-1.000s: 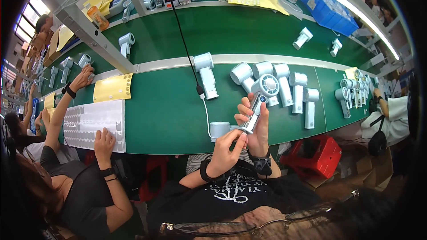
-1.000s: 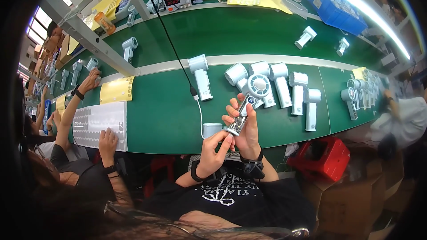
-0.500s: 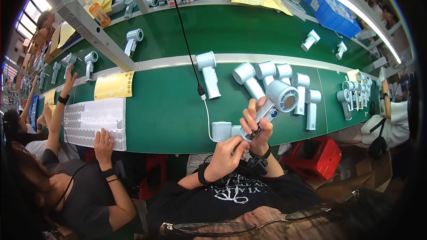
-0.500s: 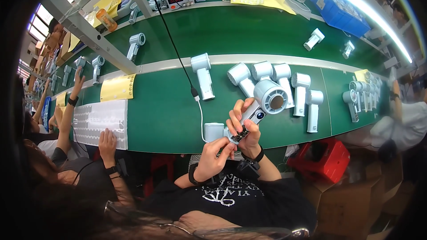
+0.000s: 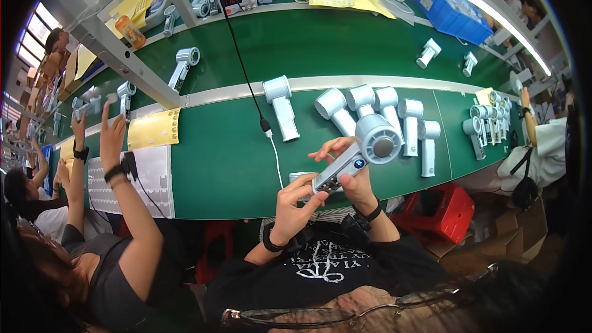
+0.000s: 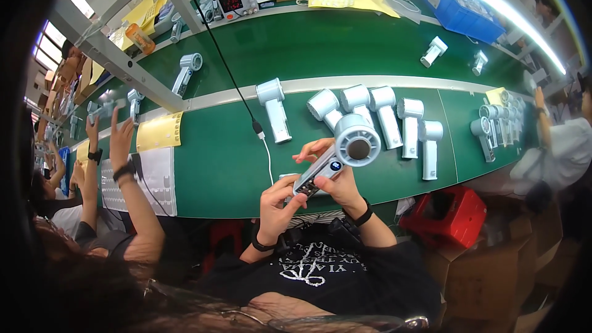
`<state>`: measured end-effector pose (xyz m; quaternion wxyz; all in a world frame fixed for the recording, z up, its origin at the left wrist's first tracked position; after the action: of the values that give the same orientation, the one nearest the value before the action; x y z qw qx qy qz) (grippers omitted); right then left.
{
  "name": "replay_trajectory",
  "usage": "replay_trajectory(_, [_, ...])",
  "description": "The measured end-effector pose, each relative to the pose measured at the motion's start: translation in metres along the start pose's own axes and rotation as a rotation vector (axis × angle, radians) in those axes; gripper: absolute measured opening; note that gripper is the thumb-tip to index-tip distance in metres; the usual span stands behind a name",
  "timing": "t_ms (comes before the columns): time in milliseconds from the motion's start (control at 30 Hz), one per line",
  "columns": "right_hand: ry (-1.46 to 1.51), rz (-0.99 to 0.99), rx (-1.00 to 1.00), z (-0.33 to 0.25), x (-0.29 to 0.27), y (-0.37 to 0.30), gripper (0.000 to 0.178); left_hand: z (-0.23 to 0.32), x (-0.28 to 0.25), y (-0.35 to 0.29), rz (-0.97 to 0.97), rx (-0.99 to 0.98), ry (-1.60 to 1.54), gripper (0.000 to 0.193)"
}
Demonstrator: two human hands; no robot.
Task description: The person picks up a handheld fan, presses its buttons, and turns it over before placing it back on the table. They then pick up another handheld fan and repeat the process of testing the buttons and inspecting the device.
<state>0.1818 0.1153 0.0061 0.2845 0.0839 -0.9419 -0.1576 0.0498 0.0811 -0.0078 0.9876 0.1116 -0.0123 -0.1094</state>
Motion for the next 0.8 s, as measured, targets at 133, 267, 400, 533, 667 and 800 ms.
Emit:
replay_trajectory(133, [-0.37, -0.077, 0.148, -0.014, -0.003, 0.002, 0.085, -0.003, -0.008, -0.002, 0.02, -0.078, -0.155, 0.016])
replay_trajectory(267, [-0.677, -0.178, 0.25, -0.041, -0.024, 0.008, 0.108, -0.001, -0.013, -0.004, 0.004, -0.097, -0.205, 0.016])
replay_trajectory(400, [-0.664, -0.015, -0.131, -0.096, -0.027, 0.017, 0.113, 0.004, -0.017, -0.005, -0.05, -0.071, -0.218, 0.015])
replay_trajectory(533, [-0.752, -0.26, -0.435, -0.115, 0.0, 0.021, 0.098, 0.007, -0.018, -0.006, -0.124, -0.033, -0.175, 0.016])
replay_trajectory(667, [-0.92, -0.446, -0.675, -0.113, 0.021, 0.015, 0.085, 0.012, -0.016, -0.006, -0.161, -0.015, -0.068, 0.023])
replay_trajectory(800, [-0.899, -0.352, -0.726, -0.108, 0.019, 0.012, 0.08, 0.025, -0.016, -0.002, -0.066, -0.03, -0.024, 0.033])
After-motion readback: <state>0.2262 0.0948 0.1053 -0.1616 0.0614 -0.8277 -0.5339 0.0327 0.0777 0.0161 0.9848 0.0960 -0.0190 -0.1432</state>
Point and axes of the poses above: each hand's wrist, its own y-axis towards the middle knuckle, its own x-axis out of the palm, z = x × y, the point moved 7 cm from there along y, towards the middle knuckle, and after that the axes turned 4 degrees about z, right-handed, at the moved point
